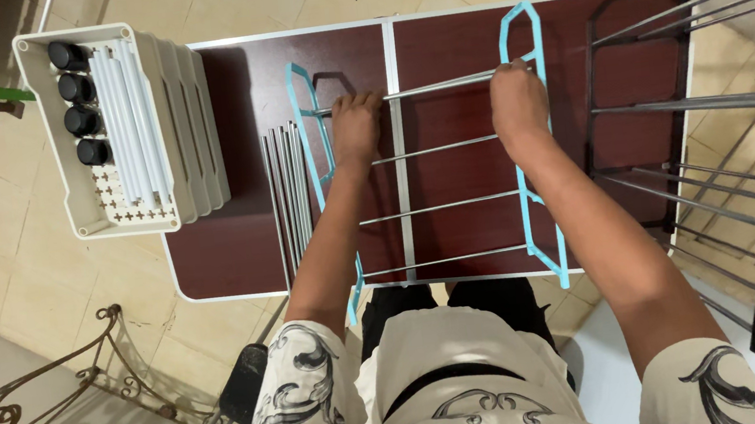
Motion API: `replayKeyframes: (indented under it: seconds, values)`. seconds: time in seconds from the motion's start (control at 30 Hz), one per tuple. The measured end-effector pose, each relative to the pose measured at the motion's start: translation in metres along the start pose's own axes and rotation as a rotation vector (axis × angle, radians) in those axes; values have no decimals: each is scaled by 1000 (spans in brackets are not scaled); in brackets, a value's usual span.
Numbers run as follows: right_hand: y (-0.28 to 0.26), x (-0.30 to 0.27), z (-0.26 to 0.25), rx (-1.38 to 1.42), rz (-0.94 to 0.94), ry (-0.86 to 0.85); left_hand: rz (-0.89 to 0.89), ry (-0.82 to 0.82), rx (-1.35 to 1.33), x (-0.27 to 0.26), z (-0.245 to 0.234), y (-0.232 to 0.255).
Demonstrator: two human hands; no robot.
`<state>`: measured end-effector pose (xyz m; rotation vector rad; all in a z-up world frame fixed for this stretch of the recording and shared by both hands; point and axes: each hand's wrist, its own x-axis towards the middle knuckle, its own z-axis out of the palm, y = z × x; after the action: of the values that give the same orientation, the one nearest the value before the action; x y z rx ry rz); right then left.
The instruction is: The person assembles a light blue plastic drying rack by inserting silver metal rods into the side frames. They repeatedly pick rods from a pile on the table, place them into slots, and adjust the rack's position. The process continues until the rack is fully populated with rods.
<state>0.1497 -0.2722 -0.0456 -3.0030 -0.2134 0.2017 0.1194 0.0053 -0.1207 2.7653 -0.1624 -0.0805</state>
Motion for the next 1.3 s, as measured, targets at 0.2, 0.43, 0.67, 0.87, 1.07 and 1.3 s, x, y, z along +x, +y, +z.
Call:
replayKeyframes:
  seconds: [0.2,0.43,0.67,0.87,1.07,1.3]
  values:
    - [10,-1,13,-31,43,-62,18,-1,95,-2,-4,10]
    - [3,-5,4,19,-8,-36,76,26,10,-5,0,15]
    - [-11,-26,-9,106,-21,-87,140,75,-7,-28,-20,40]
    - [-19,-47,-21,218,-118,92,235,148,-40,-46,-57,48]
    - [-37,-77,-46,391,-175,192,281,216,-56,-66,-102,39]
    - [-69,-109,-67,384,-251,294,242,228,-15,-102,-150,37]
